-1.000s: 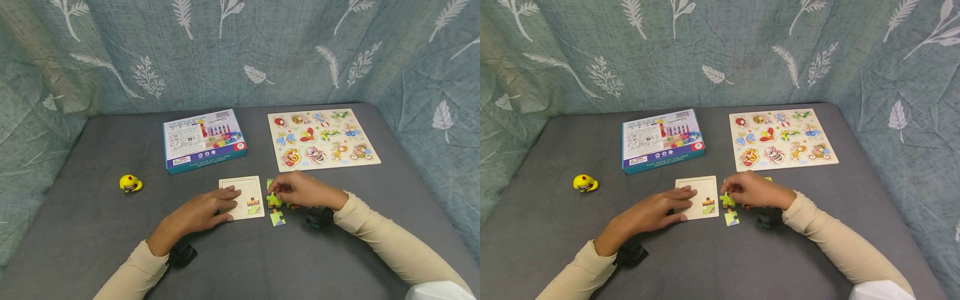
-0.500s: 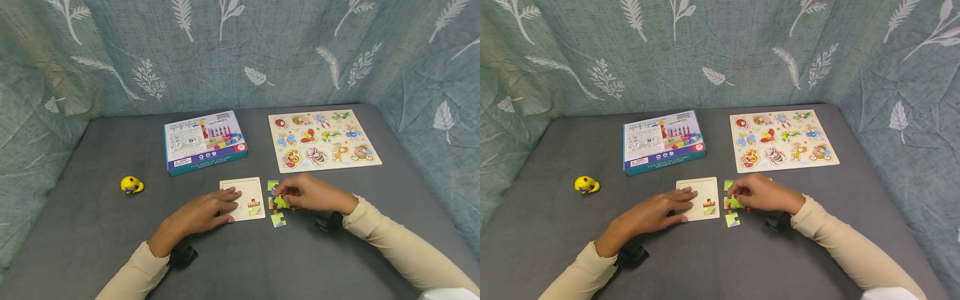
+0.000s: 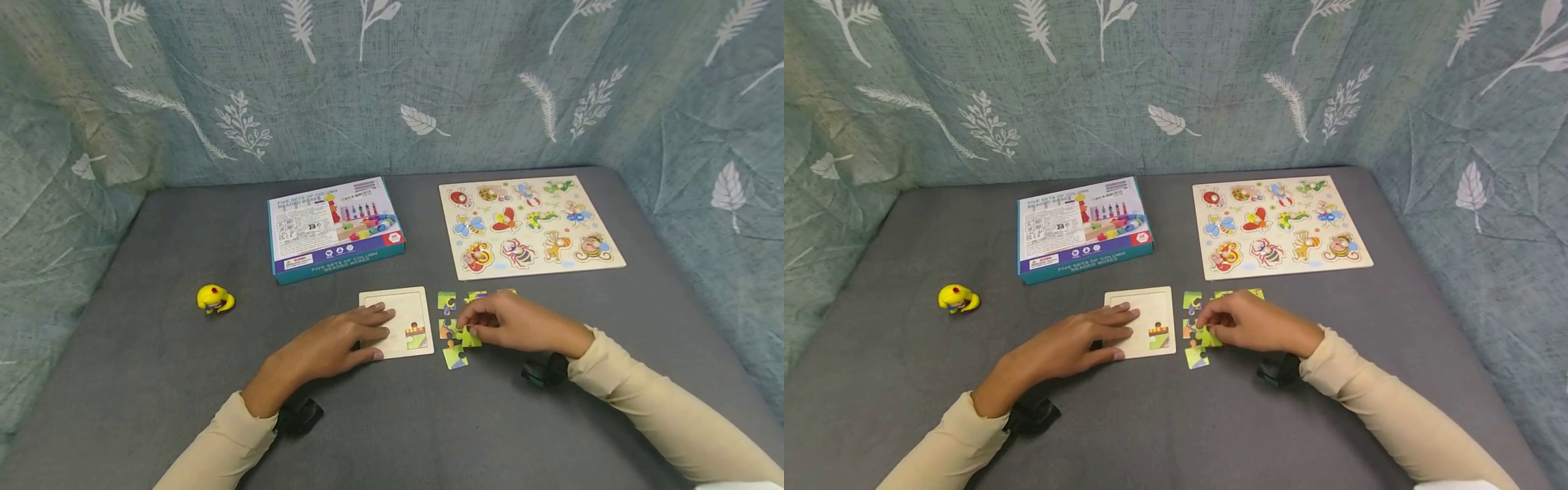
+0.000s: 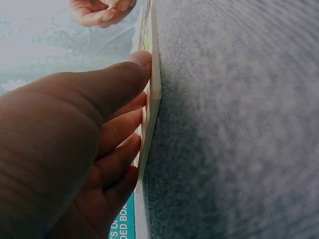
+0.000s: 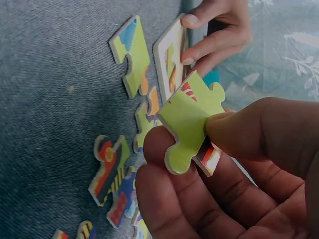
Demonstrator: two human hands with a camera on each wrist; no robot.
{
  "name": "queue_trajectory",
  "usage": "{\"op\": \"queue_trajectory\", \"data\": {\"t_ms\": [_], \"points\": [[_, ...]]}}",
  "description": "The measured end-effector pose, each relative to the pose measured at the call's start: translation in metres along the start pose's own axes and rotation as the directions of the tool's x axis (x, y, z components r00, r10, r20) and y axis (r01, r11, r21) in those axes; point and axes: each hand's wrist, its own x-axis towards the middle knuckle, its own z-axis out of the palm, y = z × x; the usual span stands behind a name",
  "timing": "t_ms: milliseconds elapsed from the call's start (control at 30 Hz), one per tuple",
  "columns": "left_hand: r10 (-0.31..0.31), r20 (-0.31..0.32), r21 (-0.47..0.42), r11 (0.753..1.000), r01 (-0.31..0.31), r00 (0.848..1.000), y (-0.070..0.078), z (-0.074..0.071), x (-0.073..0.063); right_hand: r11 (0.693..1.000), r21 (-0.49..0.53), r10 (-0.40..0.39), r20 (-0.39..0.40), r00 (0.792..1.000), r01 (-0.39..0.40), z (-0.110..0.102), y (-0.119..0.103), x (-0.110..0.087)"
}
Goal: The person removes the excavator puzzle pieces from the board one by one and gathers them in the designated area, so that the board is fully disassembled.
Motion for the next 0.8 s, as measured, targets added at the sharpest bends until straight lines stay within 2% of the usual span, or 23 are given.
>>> {"op": "queue_trajectory", "data": {"t_ms": [200, 333, 567, 800], "points": [[-0.005, -0.004, 0.001, 1.0, 0.005, 1.0, 0.0, 0.0, 0.0, 0.999, -0.02, -0.027, -0.04, 0.999, 0.026, 0.003, 0.003, -0.003], [-0.009, -0.003, 0.001, 1.0, 0.009, 1.0, 0.0, 0.0, 0.001, 0.999, -0.018, -0.037, -0.035, 0.999, 0.036, 0.003, 0.005, -0.004], [-0.022, 0.005, 0.005, 1.0, 0.022, 1.0, 0.001, 0.0, 0.001, 1.0, -0.01, -0.005, -0.038, 0.999, 0.005, -0.005, 0.003, -0.008], [-0.028, 0.004, 0.002, 1.0, 0.028, 1.0, 0.001, 0.001, 0.0, 1.0, -0.011, 0.01, 0.024, 1.0, -0.01, -0.008, 0.001, -0.012]]}}
